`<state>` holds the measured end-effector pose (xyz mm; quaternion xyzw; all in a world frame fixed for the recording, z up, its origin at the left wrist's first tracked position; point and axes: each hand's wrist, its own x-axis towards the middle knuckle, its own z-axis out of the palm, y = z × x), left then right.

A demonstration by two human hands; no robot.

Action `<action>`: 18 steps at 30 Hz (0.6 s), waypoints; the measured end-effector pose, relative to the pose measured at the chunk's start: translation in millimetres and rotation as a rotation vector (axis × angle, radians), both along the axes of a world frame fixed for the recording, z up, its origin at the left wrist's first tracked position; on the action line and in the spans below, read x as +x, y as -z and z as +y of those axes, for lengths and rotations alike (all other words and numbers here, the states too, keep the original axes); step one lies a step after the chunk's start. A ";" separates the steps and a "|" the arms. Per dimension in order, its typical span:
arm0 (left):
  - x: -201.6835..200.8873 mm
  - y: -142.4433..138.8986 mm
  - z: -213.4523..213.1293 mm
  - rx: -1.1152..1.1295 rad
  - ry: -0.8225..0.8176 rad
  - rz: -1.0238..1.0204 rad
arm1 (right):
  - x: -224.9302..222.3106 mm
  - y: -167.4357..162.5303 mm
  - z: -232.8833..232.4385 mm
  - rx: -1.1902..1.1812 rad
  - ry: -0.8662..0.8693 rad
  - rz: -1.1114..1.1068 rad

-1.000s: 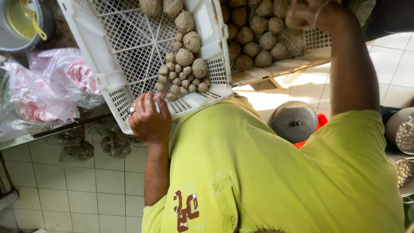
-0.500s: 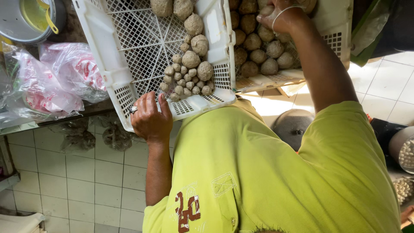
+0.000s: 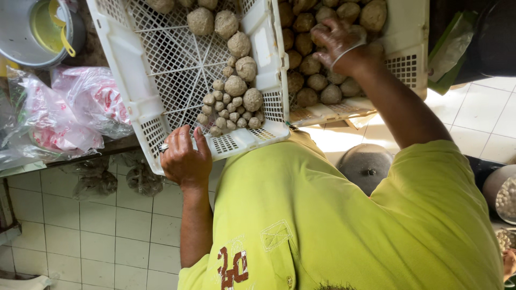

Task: The person picks round meatballs from white plastic crates and fills clear plastic bags with them, then ties the filled bags closed and places the bags on the tiled floor. The person repeats this bagging cycle with crates of different meatball sizes.

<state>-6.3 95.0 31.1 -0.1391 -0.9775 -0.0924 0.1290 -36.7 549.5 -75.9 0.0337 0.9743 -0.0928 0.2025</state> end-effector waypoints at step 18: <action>-1.9 -0.3 4.6 0.003 -0.009 -0.014 | -17.7 -0.2 76.6 0.088 0.365 0.008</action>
